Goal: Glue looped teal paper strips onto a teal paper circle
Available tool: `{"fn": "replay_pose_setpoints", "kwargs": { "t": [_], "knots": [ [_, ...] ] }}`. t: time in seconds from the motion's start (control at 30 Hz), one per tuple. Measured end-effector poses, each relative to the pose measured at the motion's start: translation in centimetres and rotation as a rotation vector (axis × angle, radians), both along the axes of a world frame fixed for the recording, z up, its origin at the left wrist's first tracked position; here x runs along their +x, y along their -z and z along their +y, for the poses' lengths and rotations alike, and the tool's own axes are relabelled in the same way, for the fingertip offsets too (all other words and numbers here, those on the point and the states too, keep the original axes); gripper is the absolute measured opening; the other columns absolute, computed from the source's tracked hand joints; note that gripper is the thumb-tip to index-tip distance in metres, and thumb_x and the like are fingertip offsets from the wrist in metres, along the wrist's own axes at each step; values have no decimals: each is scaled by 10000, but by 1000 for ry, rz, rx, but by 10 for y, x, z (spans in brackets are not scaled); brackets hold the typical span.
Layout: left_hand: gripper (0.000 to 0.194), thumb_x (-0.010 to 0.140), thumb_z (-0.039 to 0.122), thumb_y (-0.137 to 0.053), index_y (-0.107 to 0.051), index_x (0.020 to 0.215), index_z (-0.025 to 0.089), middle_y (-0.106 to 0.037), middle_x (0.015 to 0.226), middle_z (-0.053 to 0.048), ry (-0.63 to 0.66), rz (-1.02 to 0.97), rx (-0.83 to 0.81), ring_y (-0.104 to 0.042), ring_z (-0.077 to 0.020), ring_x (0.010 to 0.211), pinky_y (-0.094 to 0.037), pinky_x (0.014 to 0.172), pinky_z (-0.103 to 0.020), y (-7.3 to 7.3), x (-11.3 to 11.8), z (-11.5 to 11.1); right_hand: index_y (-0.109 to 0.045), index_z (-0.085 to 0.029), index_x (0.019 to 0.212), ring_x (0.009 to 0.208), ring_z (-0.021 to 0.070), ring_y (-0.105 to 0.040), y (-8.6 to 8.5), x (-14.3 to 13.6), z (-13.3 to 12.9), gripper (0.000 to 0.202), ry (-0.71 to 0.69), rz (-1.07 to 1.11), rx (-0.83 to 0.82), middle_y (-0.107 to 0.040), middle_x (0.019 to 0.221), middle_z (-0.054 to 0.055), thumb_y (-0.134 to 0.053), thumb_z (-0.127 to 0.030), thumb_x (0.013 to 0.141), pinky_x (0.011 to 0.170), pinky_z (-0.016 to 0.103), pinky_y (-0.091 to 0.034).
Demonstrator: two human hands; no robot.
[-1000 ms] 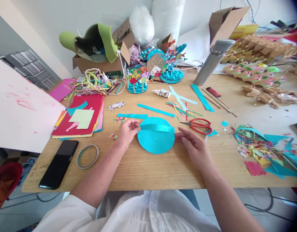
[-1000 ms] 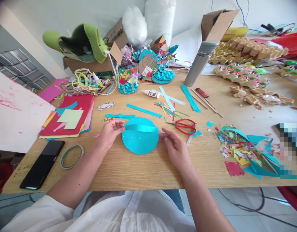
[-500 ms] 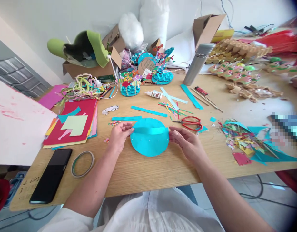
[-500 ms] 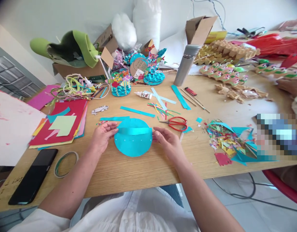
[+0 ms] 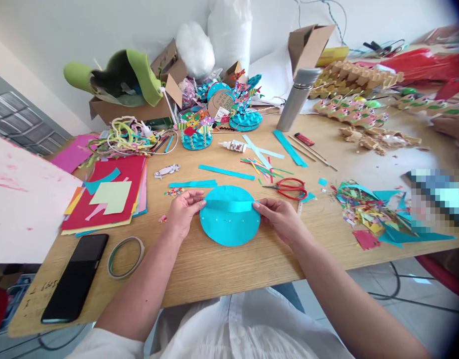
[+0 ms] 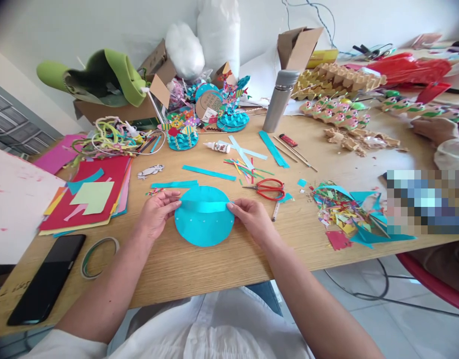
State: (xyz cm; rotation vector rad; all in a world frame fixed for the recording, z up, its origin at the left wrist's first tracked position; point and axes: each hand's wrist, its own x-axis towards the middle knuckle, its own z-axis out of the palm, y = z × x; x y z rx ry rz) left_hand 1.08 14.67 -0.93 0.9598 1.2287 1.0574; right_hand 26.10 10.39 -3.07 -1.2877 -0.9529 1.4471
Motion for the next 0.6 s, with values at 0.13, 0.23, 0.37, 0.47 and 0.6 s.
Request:
{"fn": "replay_pose_setpoints", "kwargs": {
  "t": [0.13, 0.23, 0.37, 0.47, 0.6],
  "knots": [
    [458, 529, 332, -877, -679, 907, 166, -723, 756, -18, 37, -12, -11, -643, -136, 665, -484, 619, -238, -1, 0, -1, -706, -190, 691, 572, 124, -543, -2, -1, 0, 398, 17, -4, -13, -664, 646, 1, -836, -551, 585, 557, 257, -427],
    [467, 518, 333, -887, -681, 903, 168, -715, 714, -13, 34, -22, -28, -641, -139, 654, -495, 633, -249, -2, 1, -2, -706, -194, 682, 565, 117, -534, -2, 0, -1, 380, 22, 1, -27, -659, 641, -4, -850, -529, 575, 550, 250, -418],
    [418, 550, 394, -867, -683, 851, 169, -710, 724, -11, 16, -56, -42, -634, -137, 632, -511, 618, -265, -4, 3, -1, -700, -198, 662, 543, 102, -508, 1, 2, -1, 354, 18, 21, -36, -632, 603, -14, -848, -512, 595, 523, 237, -397],
    [408, 553, 382, -871, -686, 849, 169, -718, 739, -18, 35, -55, -49, -643, -141, 646, -514, 622, -267, -4, 2, -1, -706, -197, 682, 570, 111, -535, 2, 3, -1, 354, 3, 44, -49, -652, 631, -4, -847, -511, 598, 551, 243, -428],
    [440, 521, 291, -884, -682, 891, 166, -708, 679, -3, 75, -37, -37, -634, -125, 622, -490, 618, -240, -2, 1, -2, -693, -192, 665, 546, 101, -511, 2, 3, -2, 360, -6, 32, -44, -627, 602, -12, -846, -512, 598, 530, 238, -412]
  ]
}}
